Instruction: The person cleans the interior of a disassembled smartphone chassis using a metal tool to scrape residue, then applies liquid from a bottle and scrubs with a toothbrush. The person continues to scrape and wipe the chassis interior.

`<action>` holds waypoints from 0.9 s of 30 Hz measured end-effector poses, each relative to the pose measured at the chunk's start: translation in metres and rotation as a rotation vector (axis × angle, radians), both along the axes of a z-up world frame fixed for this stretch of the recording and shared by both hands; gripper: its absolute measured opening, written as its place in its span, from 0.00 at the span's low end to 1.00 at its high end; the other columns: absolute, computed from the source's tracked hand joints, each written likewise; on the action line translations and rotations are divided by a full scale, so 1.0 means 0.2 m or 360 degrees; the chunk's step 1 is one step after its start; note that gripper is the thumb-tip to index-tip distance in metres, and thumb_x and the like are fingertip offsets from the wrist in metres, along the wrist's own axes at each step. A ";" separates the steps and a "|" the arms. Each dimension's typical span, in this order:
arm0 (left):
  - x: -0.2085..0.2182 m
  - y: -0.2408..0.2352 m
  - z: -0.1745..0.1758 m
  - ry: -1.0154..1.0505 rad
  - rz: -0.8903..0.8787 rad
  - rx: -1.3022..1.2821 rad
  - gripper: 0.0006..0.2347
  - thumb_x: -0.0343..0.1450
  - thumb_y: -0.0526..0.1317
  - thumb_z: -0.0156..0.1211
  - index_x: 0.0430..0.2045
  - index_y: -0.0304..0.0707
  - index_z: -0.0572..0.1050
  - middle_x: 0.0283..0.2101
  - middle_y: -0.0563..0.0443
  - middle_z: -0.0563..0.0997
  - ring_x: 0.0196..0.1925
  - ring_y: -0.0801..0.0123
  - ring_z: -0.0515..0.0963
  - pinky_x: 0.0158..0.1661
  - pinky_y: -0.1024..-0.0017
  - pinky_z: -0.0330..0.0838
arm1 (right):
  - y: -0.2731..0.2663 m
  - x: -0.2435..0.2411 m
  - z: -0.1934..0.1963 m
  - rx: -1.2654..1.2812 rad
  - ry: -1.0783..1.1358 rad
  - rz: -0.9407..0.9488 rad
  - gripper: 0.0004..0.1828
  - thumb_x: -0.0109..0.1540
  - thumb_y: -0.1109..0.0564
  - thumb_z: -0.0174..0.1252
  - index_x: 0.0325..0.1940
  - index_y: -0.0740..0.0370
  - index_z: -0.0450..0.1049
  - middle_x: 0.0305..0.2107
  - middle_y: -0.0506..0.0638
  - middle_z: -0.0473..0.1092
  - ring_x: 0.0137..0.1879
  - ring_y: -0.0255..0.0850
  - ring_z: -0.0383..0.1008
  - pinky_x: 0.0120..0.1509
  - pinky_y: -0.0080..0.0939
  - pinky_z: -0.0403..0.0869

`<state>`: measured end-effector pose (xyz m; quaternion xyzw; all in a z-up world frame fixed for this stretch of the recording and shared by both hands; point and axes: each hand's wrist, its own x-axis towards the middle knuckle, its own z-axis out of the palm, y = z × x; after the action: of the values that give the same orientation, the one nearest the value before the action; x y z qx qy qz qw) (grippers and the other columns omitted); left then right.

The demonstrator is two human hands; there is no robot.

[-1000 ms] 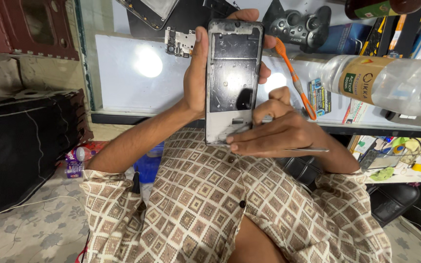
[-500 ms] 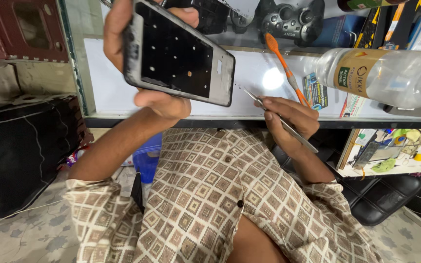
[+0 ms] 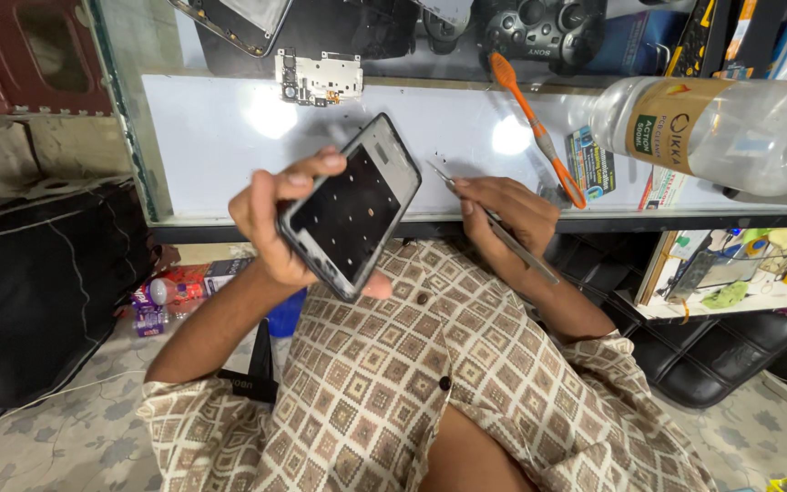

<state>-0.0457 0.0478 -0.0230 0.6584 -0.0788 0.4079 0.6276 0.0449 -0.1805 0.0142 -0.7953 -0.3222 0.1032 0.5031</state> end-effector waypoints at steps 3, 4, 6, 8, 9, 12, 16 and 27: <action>-0.10 0.03 -0.01 0.0185 0.0076 0.0378 0.60 0.51 0.60 0.83 0.72 0.35 0.46 0.58 0.43 0.67 0.62 0.53 0.74 0.65 0.51 0.72 | 0.00 -0.01 0.00 -0.0088 0.0020 0.0012 0.08 0.63 0.66 0.62 0.46 0.70 0.79 0.39 0.58 0.79 0.43 0.44 0.82 0.49 0.39 0.79; -0.13 0.04 -0.02 0.0196 0.0014 0.0346 0.60 0.50 0.58 0.85 0.72 0.38 0.46 0.57 0.43 0.69 0.62 0.55 0.74 0.67 0.51 0.70 | 0.00 -0.01 0.00 -0.0107 0.0045 0.0004 0.08 0.62 0.66 0.62 0.45 0.70 0.80 0.37 0.57 0.79 0.41 0.43 0.82 0.47 0.38 0.78; -0.16 0.04 -0.03 0.0210 -0.0048 0.0301 0.59 0.50 0.55 0.86 0.72 0.42 0.46 0.56 0.43 0.72 0.63 0.57 0.74 0.69 0.52 0.67 | -0.01 -0.01 0.00 -0.0066 0.0026 0.0026 0.07 0.62 0.66 0.61 0.44 0.69 0.79 0.39 0.57 0.79 0.43 0.44 0.82 0.49 0.38 0.79; -0.18 0.03 -0.04 0.0216 -0.0049 0.0276 0.58 0.51 0.54 0.87 0.72 0.44 0.47 0.55 0.42 0.72 0.63 0.59 0.73 0.71 0.53 0.64 | -0.01 -0.01 -0.01 -0.0048 0.0022 0.0036 0.06 0.62 0.67 0.61 0.43 0.69 0.79 0.39 0.57 0.79 0.44 0.44 0.83 0.50 0.38 0.80; -0.18 0.04 -0.05 0.0216 -0.0050 0.0267 0.58 0.51 0.54 0.87 0.71 0.44 0.47 0.55 0.42 0.73 0.63 0.59 0.73 0.71 0.53 0.65 | -0.01 -0.01 -0.01 -0.0053 0.0028 0.0036 0.06 0.62 0.67 0.60 0.43 0.69 0.79 0.40 0.57 0.79 0.44 0.44 0.82 0.50 0.38 0.80; -0.18 0.03 -0.05 0.0210 -0.0050 0.0263 0.57 0.51 0.53 0.87 0.71 0.44 0.47 0.55 0.43 0.73 0.62 0.58 0.74 0.70 0.53 0.65 | -0.01 -0.01 -0.02 -0.0053 0.0015 0.0054 0.07 0.61 0.67 0.61 0.43 0.70 0.78 0.40 0.58 0.79 0.44 0.44 0.82 0.48 0.38 0.79; -0.18 0.03 -0.04 0.0209 -0.0023 0.0321 0.57 0.52 0.54 0.86 0.71 0.42 0.47 0.55 0.42 0.73 0.62 0.58 0.74 0.70 0.54 0.66 | 0.00 -0.01 -0.02 -0.0054 -0.0045 0.0057 0.07 0.61 0.68 0.61 0.43 0.70 0.79 0.39 0.59 0.79 0.42 0.43 0.82 0.45 0.37 0.80; -0.22 -0.01 -0.05 0.0268 -0.0020 0.0235 0.56 0.56 0.51 0.84 0.73 0.44 0.42 0.57 0.42 0.71 0.64 0.59 0.72 0.72 0.53 0.63 | 0.07 0.01 -0.03 -0.0069 -0.0158 0.0139 0.09 0.62 0.67 0.63 0.47 0.71 0.79 0.37 0.59 0.79 0.39 0.43 0.81 0.42 0.39 0.79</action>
<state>-0.0904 0.0466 -0.0336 0.7342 -0.0598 0.3403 0.5845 0.0464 -0.1657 0.0089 -0.7953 -0.3790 0.0925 0.4640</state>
